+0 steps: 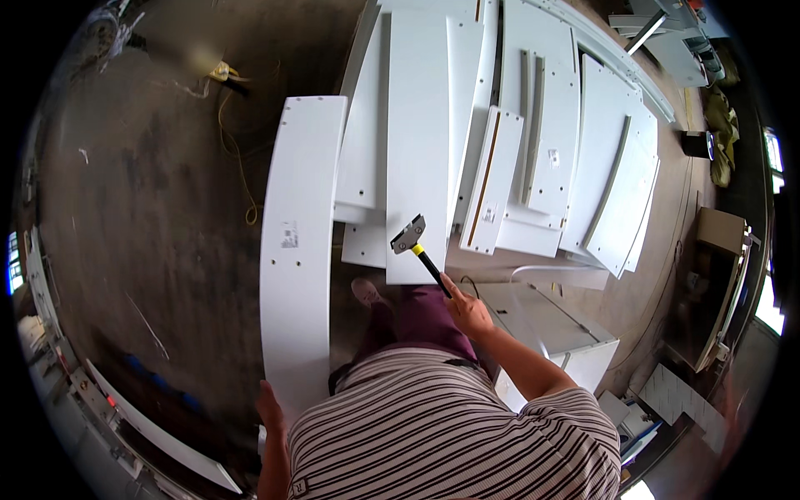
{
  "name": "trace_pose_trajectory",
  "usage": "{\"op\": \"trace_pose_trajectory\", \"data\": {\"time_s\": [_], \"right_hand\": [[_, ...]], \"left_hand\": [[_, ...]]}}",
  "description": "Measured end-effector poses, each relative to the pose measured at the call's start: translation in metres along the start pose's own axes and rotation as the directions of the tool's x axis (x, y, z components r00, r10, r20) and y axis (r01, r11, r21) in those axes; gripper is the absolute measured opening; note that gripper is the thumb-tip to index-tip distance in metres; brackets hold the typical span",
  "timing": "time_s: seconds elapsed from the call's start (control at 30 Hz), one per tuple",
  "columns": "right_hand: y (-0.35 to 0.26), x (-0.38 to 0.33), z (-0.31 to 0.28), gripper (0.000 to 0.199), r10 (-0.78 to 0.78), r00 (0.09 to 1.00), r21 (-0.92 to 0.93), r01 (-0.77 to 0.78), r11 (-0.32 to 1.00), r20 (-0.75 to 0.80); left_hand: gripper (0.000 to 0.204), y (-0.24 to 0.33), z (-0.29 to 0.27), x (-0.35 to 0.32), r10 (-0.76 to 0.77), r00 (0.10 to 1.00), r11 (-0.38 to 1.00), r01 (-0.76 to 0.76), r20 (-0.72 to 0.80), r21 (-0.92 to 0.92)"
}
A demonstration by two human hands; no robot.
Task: The person handles white flat-pack furniture panels and plastic strips in a workshop. They repeatedly pick up panels, align them with other pieces, and use a rubber mallet to tap the joints together. The person also handles thin plastic strips, placing them onto the panels before stacking the assembled units.
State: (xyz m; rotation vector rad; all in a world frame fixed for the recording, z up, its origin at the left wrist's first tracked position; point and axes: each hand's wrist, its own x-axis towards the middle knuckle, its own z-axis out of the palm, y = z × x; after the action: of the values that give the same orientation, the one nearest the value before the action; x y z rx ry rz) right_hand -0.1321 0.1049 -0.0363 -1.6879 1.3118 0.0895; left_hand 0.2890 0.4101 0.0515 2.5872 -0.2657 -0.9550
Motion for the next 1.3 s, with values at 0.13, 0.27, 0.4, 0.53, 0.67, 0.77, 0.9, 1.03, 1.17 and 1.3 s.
{"op": "trace_pose_trajectory", "data": {"time_s": [0.13,0.27,0.4,0.53,0.67,0.77,0.9,1.03,1.17,1.3], "right_hand": [[-0.009,-0.039,0.017,0.062,0.056,0.985,-0.12,-0.037,0.992,0.161],[-0.01,-0.059,0.04,0.065,0.131,0.974,-0.278,-0.075,0.958,0.188],[-0.01,-0.061,0.065,0.065,0.159,0.973,-0.324,-0.099,0.941,0.165],[-0.013,-0.051,0.084,0.067,0.13,0.989,-0.303,-0.102,0.947,0.073],[-0.023,-0.04,0.093,0.067,0.109,0.994,-0.259,-0.103,0.96,0.009],[-0.024,-0.028,0.098,0.066,0.098,0.995,-0.228,-0.104,0.968,-0.036],[-0.031,0.002,0.089,0.065,0.1,0.993,-0.19,-0.112,0.975,-0.07],[-0.04,0.03,0.077,0.065,0.076,0.989,-0.142,-0.094,0.985,-0.126],[-0.045,0.067,0.063,0.066,0.056,0.981,-0.147,-0.083,0.986,-0.183],[-0.063,0.107,0.033,0.066,0.082,0.978,-0.129,-0.108,0.986,-0.192]], "left_hand": [[0.064,-0.035,-0.014,-0.007,-0.161,0.987,0.982,0.16,-0.004,-0.096],[0.066,-0.066,-0.022,-0.01,-0.279,0.959,0.939,0.262,-0.052,-0.222],[0.067,-0.101,-0.034,-0.008,-0.271,0.963,0.945,0.264,-0.01,-0.194],[0.068,-0.096,-0.043,-0.013,-0.272,0.962,0.949,0.265,-0.016,-0.167],[0.067,-0.116,-0.046,-0.007,-0.277,0.96,0.93,0.26,-0.03,-0.26],[0.066,-0.118,-0.045,-0.008,-0.165,0.986,0.925,0.149,-0.017,-0.349],[0.066,-0.097,-0.043,-0.013,-0.15,0.989,0.95,0.142,-0.007,-0.278],[0.067,-0.085,-0.045,-0.008,-0.161,0.987,0.983,0.163,0.024,-0.086],[0.068,-0.092,-0.036,-0.006,-0.125,0.992,0.983,0.128,0.035,-0.13],[0.067,-0.071,-0.02,-0.013,-0.024,0.999,0.977,0.013,-0.049,-0.212]]}}
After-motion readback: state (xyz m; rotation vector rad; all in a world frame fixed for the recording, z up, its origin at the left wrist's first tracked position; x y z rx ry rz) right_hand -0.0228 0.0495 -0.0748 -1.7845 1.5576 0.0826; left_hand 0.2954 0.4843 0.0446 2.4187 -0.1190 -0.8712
